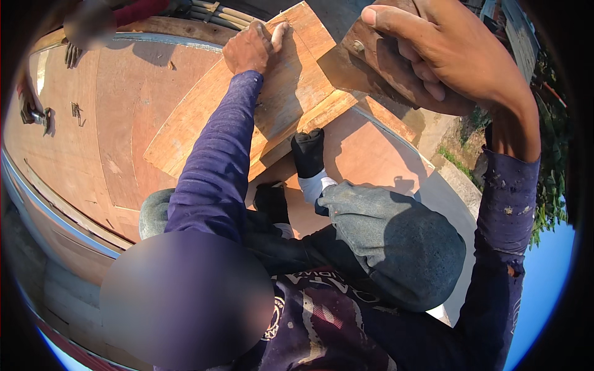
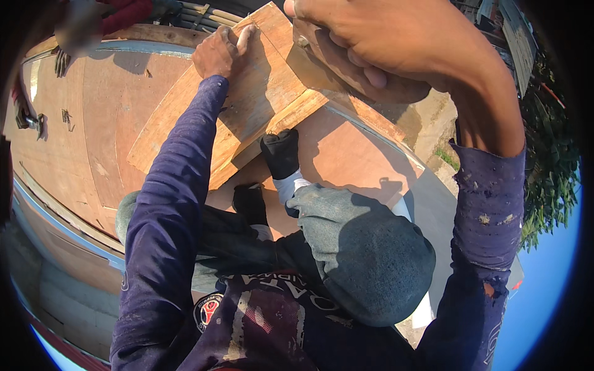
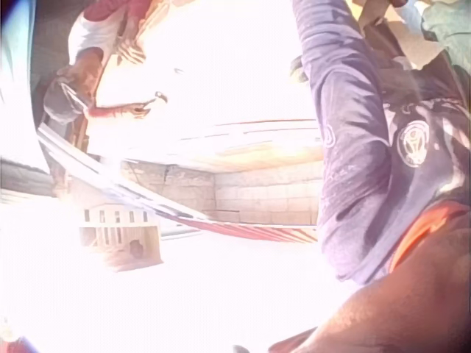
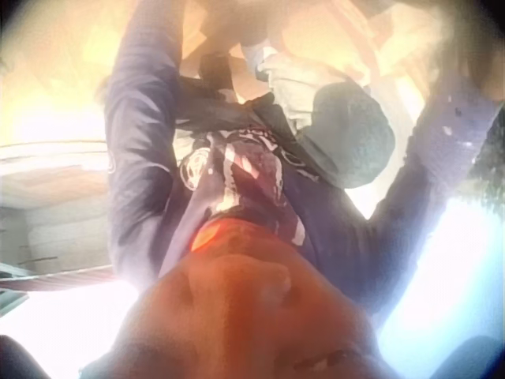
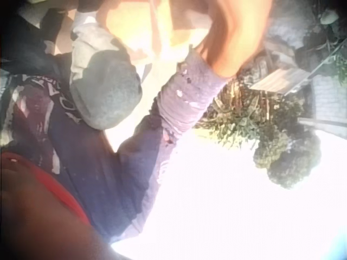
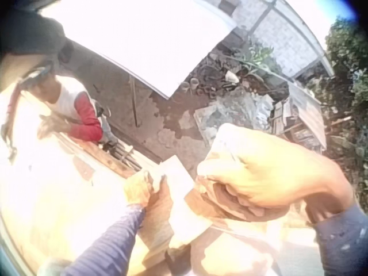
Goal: The recorder uses a hand saw to cut a curved piece of plywood and then uses a tape measure to mark dimensions on a piece of wood.
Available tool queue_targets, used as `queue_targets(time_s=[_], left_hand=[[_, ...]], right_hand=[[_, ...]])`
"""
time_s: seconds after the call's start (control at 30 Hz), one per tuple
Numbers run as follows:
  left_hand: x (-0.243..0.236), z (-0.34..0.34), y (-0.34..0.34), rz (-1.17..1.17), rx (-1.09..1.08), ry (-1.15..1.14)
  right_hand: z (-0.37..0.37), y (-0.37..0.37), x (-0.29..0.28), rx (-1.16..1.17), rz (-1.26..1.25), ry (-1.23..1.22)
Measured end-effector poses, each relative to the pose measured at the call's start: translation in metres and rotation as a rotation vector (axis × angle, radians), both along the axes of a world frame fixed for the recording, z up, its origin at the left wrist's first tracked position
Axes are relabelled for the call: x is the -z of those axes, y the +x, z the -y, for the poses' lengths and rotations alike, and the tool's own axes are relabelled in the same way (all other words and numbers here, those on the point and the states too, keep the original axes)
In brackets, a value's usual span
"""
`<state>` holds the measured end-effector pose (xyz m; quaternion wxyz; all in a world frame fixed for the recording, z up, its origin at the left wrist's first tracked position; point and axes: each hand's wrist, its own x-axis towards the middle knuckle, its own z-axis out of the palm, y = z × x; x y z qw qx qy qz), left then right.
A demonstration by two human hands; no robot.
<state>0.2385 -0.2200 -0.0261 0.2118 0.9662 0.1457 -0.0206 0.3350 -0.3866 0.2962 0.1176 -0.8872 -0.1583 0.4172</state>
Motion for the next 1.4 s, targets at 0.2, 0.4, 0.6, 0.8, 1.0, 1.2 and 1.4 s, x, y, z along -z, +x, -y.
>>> queue_targets(time_s=[0.2,0.4,0.6,0.8,1.0,1.2,1.4], left_hand=[[-0.016,0.017,0.006,-0.051,0.015,-0.056],[-0.028,0.007,0.013,-0.146,0.034,-0.047],[-0.08,-0.044,0.046,-0.341,0.409,-0.349],[-0.2,-0.046,0.022,-0.037,0.525,-0.292],[-0.208,0.005,0.0,-0.028,0.522,-0.148],[-0.215,-0.006,0.006,-0.009,0.65,-0.397],[-0.225,0.0,-0.004,0.018,0.629,-0.326]], right_hand=[[0.003,-0.015,0.1,0.058,0.11,0.012],[-0.002,-0.039,0.103,0.138,0.134,0.096],[0.017,-0.038,0.095,0.154,0.043,0.185],[0.07,-0.095,0.054,0.237,0.279,0.533],[0.114,-0.141,0.085,0.508,0.204,0.667],[0.109,-0.178,0.105,0.533,0.269,0.878],[0.111,-0.189,0.154,0.561,0.385,0.749]])
